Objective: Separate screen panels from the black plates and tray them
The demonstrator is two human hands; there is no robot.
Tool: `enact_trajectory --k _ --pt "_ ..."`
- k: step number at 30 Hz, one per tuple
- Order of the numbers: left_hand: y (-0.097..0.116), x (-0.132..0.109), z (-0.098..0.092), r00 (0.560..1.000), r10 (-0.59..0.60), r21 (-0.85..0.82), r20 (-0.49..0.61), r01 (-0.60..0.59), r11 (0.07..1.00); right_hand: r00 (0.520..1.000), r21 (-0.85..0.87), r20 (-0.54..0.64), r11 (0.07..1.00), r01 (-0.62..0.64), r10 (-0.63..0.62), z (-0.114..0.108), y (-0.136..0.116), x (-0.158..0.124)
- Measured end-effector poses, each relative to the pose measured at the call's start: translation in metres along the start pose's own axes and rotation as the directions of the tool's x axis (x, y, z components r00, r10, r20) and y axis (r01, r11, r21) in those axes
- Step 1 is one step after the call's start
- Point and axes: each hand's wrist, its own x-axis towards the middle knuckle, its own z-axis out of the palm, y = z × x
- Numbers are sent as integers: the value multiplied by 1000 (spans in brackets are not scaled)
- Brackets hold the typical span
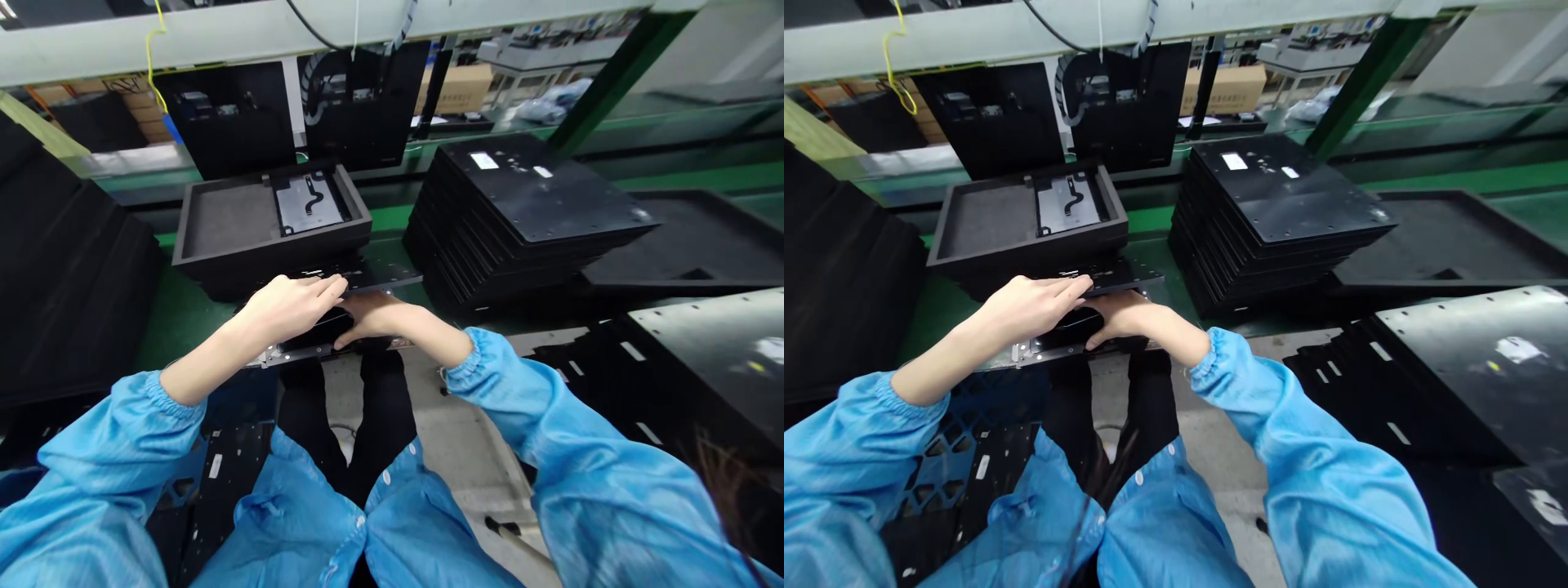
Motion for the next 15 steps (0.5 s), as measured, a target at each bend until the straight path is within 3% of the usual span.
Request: enact_trajectory --k 3,7,11,13,15 --pt "0 -1 1 1000 9 13 -17 -9 1000 998 15 57 1000 5 -6 -10 -1 6" --pt "-1 -2 4 999 24 18 -34 -24 1000 993 -152 -19 982 116 -120 -8 -14 -2" --pt "-2 -4 9 998 50 64 -41 -47 997 910 -452 -116 837 308 -398 3 -28 -20" --pt "-2 -4 11 997 56 85 -52 -51 995 859 -551 -173 770 321 -482 7 -29 -27" --pt "-1 -4 11 997 44 81 -55 -39 996 843 -583 -232 763 279 -485 9 -28 -29"
